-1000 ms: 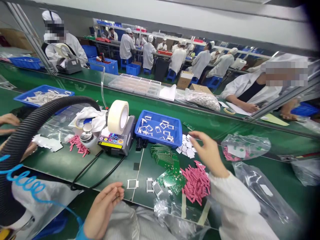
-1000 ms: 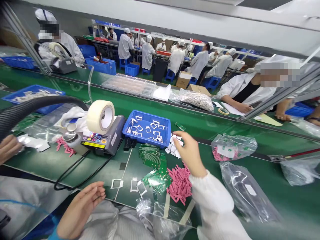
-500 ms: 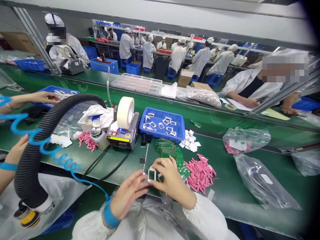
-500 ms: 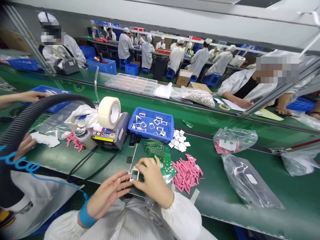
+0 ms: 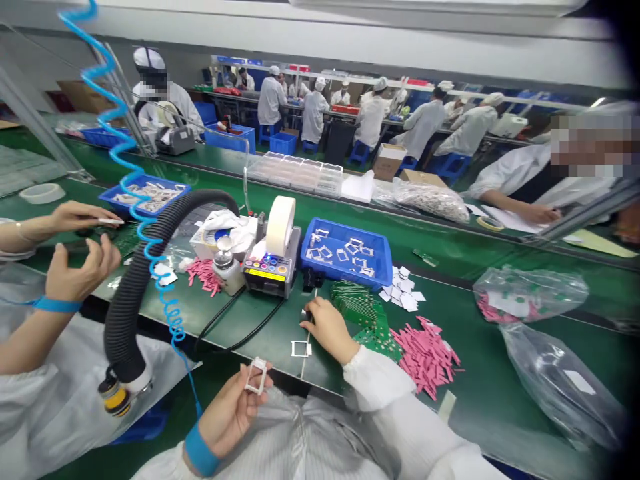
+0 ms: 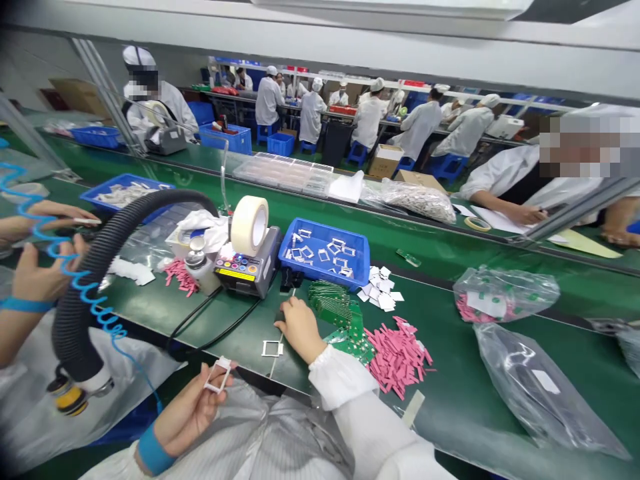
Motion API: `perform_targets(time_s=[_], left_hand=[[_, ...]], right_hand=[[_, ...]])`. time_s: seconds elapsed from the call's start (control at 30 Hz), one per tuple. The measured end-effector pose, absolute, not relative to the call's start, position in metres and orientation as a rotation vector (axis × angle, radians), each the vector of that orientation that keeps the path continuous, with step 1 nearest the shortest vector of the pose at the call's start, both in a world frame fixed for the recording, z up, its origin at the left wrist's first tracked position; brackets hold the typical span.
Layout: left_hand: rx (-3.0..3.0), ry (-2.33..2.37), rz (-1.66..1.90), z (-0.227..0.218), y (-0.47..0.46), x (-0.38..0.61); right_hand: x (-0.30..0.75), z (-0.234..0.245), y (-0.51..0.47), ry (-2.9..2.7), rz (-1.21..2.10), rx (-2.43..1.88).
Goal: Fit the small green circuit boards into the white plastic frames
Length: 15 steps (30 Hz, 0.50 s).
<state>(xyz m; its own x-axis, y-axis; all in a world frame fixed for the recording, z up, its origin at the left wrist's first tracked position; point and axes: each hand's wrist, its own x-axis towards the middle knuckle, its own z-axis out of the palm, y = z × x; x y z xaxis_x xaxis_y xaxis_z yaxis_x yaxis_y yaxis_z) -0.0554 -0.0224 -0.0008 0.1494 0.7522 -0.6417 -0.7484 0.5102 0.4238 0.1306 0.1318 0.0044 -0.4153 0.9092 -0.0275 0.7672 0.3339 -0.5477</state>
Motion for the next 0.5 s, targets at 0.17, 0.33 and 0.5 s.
perform_targets(time_s=[0.17, 0.33, 0.5], left_hand=[[-0.198, 1.076, 1.413, -0.029, -0.053, -0.119], [-0.172, 1.172, 1.554, -0.044, -0.079, -0.190], [-0.065, 1.165, 1.465, -0.040, -0.092, -0.219]], right_hand=[[0.115, 0.037, 0.121, -2.248, 1.052, -1.346], [0.020, 0.047, 0.073, -2.256, 1.720, -0.975], [-0.084, 0.010, 0.021, -2.281, 2.136, -0.892]])
